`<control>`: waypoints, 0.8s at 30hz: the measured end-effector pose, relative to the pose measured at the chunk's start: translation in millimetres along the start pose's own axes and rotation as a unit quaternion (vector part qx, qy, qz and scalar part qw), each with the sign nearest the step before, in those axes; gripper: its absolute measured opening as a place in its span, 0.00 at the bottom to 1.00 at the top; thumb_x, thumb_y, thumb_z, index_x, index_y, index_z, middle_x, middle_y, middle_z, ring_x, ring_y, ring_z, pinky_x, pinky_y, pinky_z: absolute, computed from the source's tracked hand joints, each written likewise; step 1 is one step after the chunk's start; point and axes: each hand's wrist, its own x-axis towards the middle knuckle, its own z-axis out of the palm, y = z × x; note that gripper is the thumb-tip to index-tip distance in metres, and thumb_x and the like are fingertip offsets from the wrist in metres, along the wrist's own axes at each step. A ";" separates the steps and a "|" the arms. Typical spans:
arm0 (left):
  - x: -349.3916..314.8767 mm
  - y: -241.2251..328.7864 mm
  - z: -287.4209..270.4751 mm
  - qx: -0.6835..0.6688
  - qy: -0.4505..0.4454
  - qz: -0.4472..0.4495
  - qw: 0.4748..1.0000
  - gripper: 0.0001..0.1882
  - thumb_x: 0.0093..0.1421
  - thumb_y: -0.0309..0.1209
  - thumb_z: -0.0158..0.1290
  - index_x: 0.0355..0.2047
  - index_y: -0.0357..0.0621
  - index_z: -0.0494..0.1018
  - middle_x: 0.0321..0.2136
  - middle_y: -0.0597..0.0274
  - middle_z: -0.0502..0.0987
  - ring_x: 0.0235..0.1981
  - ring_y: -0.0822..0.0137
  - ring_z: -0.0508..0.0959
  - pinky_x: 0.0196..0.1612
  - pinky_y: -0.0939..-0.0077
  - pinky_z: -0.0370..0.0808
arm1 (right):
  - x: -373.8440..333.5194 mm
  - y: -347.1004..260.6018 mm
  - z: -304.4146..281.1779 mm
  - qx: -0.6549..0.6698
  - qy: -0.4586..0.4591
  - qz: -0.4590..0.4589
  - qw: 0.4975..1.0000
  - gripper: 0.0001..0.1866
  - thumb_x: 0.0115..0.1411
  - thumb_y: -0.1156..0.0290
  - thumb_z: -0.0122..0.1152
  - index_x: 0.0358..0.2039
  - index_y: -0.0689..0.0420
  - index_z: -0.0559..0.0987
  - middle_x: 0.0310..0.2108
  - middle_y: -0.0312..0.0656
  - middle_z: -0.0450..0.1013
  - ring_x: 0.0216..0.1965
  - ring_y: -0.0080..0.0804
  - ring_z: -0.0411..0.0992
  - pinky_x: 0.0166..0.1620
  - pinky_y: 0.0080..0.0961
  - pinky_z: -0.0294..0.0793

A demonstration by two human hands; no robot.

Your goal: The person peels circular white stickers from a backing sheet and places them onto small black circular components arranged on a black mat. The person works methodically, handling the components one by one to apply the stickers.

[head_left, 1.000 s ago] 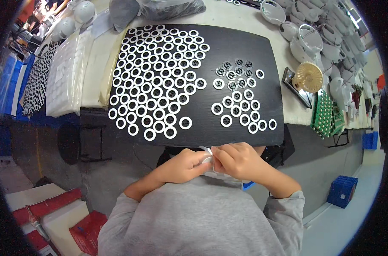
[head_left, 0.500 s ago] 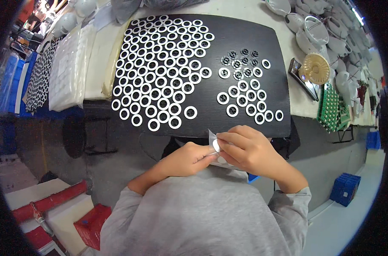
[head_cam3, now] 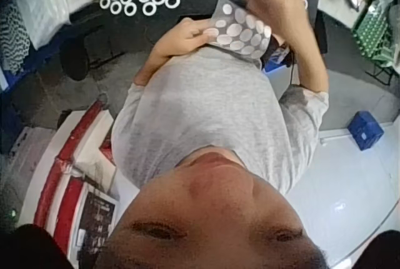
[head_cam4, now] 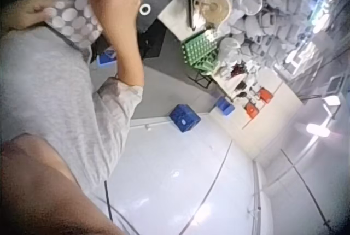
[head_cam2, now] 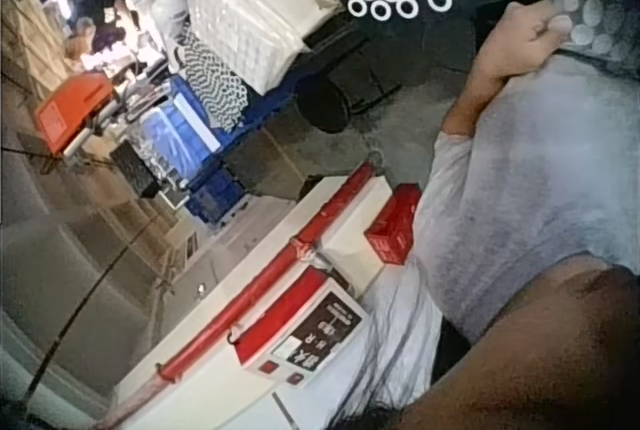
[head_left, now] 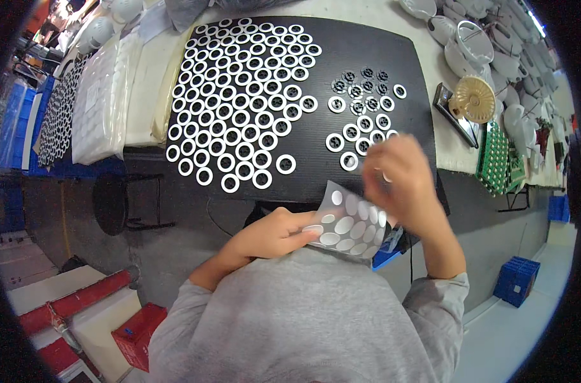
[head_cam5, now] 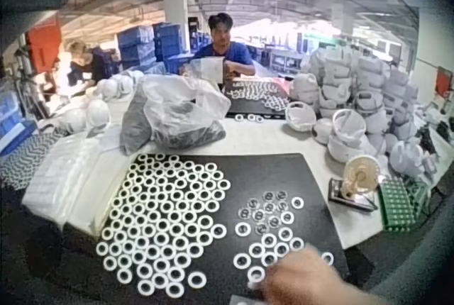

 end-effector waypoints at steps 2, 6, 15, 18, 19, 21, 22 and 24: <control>-4.0 -1.0 -0.5 -0.033 0.007 -0.017 0.999 0.21 0.56 0.30 0.42 0.51 0.45 0.60 0.27 0.54 0.76 0.24 0.70 0.76 0.31 0.80 0.70 | 10.2 26.3 -2.4 0.085 0.023 0.105 0.991 0.06 0.39 0.78 0.57 0.20 0.61 0.71 0.24 0.43 0.66 0.29 0.38 0.65 0.33 0.29 0.64; -10.0 -5.1 -1.8 -0.086 0.011 -0.036 0.996 0.21 0.57 0.31 0.43 0.52 0.45 0.60 0.34 0.56 0.75 0.31 0.72 0.74 0.37 0.82 0.68 | 22.2 78.2 10.4 0.081 -0.010 0.216 0.973 0.06 0.44 0.74 0.57 0.23 0.62 0.74 0.25 0.45 0.67 0.30 0.39 0.65 0.35 0.28 0.64; -15.0 -17.6 -1.2 -0.113 0.041 -0.013 0.993 0.18 0.57 0.31 0.44 0.48 0.39 0.63 0.31 0.57 0.76 0.29 0.75 0.73 0.34 0.83 0.67 | 29.7 97.8 35.5 -0.004 -0.021 0.220 0.975 0.07 0.46 0.72 0.57 0.23 0.63 0.75 0.25 0.41 0.65 0.27 0.31 0.64 0.31 0.24 0.63; -14.3 -17.7 -0.6 -0.115 0.041 -0.014 0.992 0.18 0.56 0.31 0.45 0.46 0.38 0.65 0.29 0.58 0.76 0.28 0.75 0.73 0.32 0.81 0.68 | 32.6 93.3 35.8 0.014 -0.024 0.249 0.968 0.06 0.44 0.72 0.57 0.21 0.63 0.76 0.26 0.48 0.66 0.33 0.42 0.66 0.37 0.30 0.65; -14.4 -18.2 -1.5 -0.111 0.034 -0.024 0.993 0.17 0.56 0.31 0.45 0.46 0.38 0.65 0.29 0.58 0.76 0.29 0.75 0.73 0.32 0.81 0.68 | 32.5 92.6 36.2 0.003 -0.023 0.246 0.969 0.06 0.43 0.72 0.56 0.21 0.63 0.76 0.26 0.48 0.66 0.33 0.42 0.65 0.37 0.30 0.65; -14.2 -17.7 -2.4 -0.105 0.028 -0.025 0.994 0.17 0.57 0.32 0.44 0.46 0.37 0.65 0.30 0.57 0.76 0.30 0.75 0.74 0.33 0.82 0.68 | 32.1 91.4 37.0 -0.018 -0.022 0.239 0.970 0.06 0.43 0.73 0.56 0.21 0.63 0.75 0.26 0.47 0.66 0.32 0.42 0.65 0.37 0.30 0.65; -14.0 -15.7 -2.5 -0.103 0.030 -0.018 0.994 0.18 0.57 0.32 0.43 0.46 0.37 0.64 0.30 0.56 0.76 0.30 0.74 0.74 0.34 0.82 0.68 | 31.8 91.2 37.4 -0.021 -0.019 0.236 0.971 0.06 0.43 0.73 0.56 0.20 0.63 0.75 0.26 0.47 0.66 0.32 0.41 0.65 0.37 0.30 0.65; -13.8 -16.4 -0.9 -0.109 0.033 -0.007 0.993 0.18 0.57 0.32 0.43 0.46 0.36 0.64 0.31 0.55 0.76 0.30 0.74 0.74 0.35 0.82 0.68 | 31.3 90.5 38.2 -0.027 -0.014 0.229 0.973 0.06 0.43 0.73 0.56 0.20 0.62 0.75 0.26 0.47 0.66 0.32 0.41 0.65 0.37 0.30 0.65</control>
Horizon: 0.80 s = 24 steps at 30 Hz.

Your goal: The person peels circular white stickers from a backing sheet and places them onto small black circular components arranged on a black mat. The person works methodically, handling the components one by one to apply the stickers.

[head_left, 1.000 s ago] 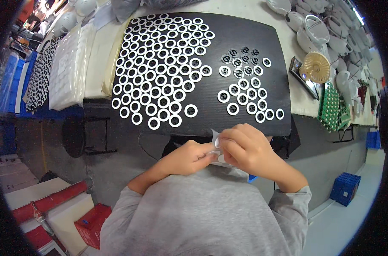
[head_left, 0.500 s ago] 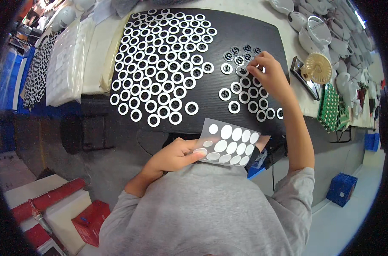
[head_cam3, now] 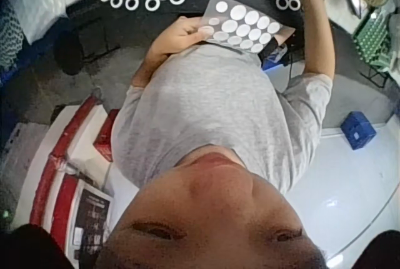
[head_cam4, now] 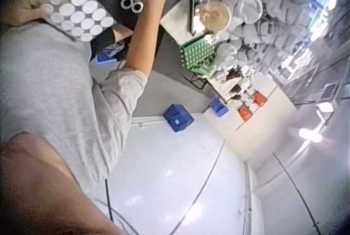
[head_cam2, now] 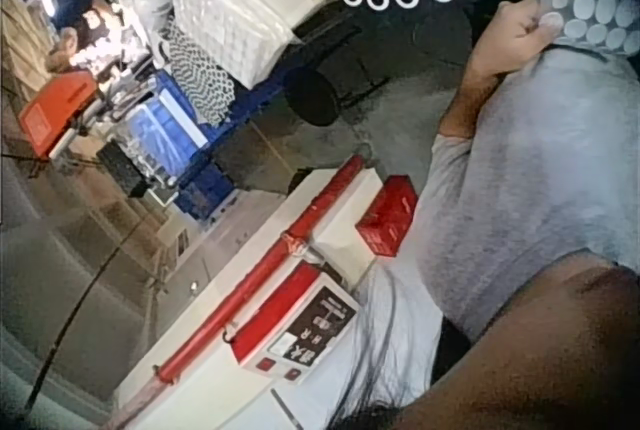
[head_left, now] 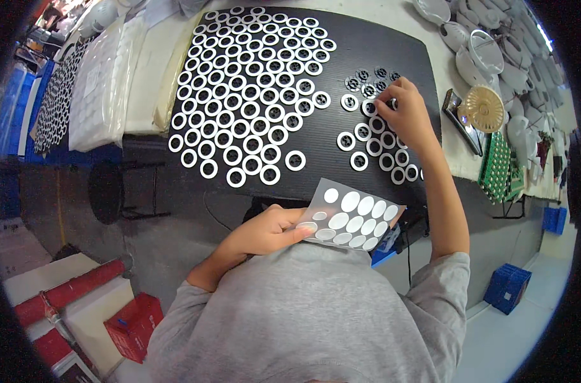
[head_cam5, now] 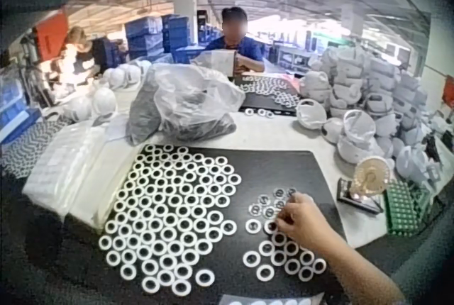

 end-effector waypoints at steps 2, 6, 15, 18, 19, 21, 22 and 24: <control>-0.6 -5.6 2.2 -0.016 0.001 0.007 1.000 0.18 0.58 0.32 0.43 0.46 0.36 0.64 0.31 0.55 0.76 0.31 0.74 0.74 0.35 0.82 0.68 | -1.5 -1.9 0.1 -0.005 0.006 -0.003 1.000 0.06 0.43 0.73 0.56 0.19 0.63 0.75 0.26 0.47 0.67 0.32 0.41 0.65 0.37 0.30 0.65; 0.0 2.9 1.3 0.006 0.004 0.019 1.000 0.18 0.57 0.32 0.43 0.47 0.36 0.64 0.31 0.56 0.76 0.30 0.74 0.74 0.35 0.83 0.68 | -3.1 -2.3 1.9 -0.007 0.024 -0.005 1.000 0.06 0.42 0.73 0.57 0.18 0.62 0.75 0.25 0.47 0.67 0.31 0.41 0.66 0.37 0.31 0.66; 0.2 3.1 1.7 0.016 -0.004 0.011 1.000 0.18 0.57 0.31 0.43 0.47 0.36 0.64 0.30 0.56 0.76 0.28 0.74 0.74 0.33 0.84 0.68 | -1.7 3.7 9.0 -0.037 0.060 -0.027 0.997 0.05 0.42 0.73 0.57 0.17 0.62 0.75 0.25 0.46 0.67 0.31 0.42 0.66 0.36 0.32 0.66; -0.2 3.9 2.6 0.012 0.000 0.002 1.000 0.17 0.57 0.31 0.44 0.46 0.36 0.65 0.29 0.57 0.76 0.28 0.75 0.74 0.33 0.83 0.68 | -1.6 2.7 10.1 -0.059 0.049 -0.017 0.997 0.05 0.41 0.73 0.57 0.16 0.62 0.74 0.25 0.46 0.67 0.31 0.42 0.66 0.36 0.32 0.66; -0.5 4.7 3.7 0.008 0.005 0.002 1.000 0.17 0.56 0.32 0.45 0.45 0.37 0.65 0.28 0.57 0.76 0.27 0.75 0.74 0.32 0.82 0.68 | -1.7 2.0 9.6 -0.064 0.050 -0.020 0.996 0.05 0.41 0.73 0.57 0.17 0.62 0.73 0.25 0.46 0.67 0.31 0.42 0.66 0.36 0.32 0.66; -0.7 5.4 4.4 0.002 0.012 0.001 1.000 0.17 0.56 0.32 0.46 0.44 0.37 0.66 0.27 0.58 0.75 0.27 0.75 0.73 0.31 0.81 0.68 | -1.7 0.8 8.2 -0.074 0.054 -0.024 0.996 0.05 0.41 0.73 0.57 0.17 0.61 0.72 0.26 0.46 0.67 0.31 0.42 0.67 0.36 0.32 0.66; -0.8 5.4 4.1 0.001 0.013 0.000 1.000 0.17 0.56 0.32 0.46 0.44 0.37 0.66 0.28 0.58 0.75 0.28 0.75 0.73 0.32 0.81 0.68 | -2.7 -1.1 6.9 -0.065 0.059 -0.029 0.996 0.05 0.41 0.74 0.57 0.18 0.61 0.72 0.26 0.46 0.67 0.31 0.42 0.67 0.35 0.32 0.66; -1.6 4.2 3.5 -0.004 0.010 -0.007 1.000 0.17 0.56 0.32 0.45 0.44 0.36 0.66 0.29 0.58 0.76 0.29 0.75 0.73 0.33 0.82 0.68 | -8.3 -10.0 1.4 -0.045 0.070 -0.041 0.996 0.05 0.42 0.75 0.57 0.20 0.61 0.71 0.26 0.46 0.66 0.31 0.42 0.67 0.35 0.31 0.66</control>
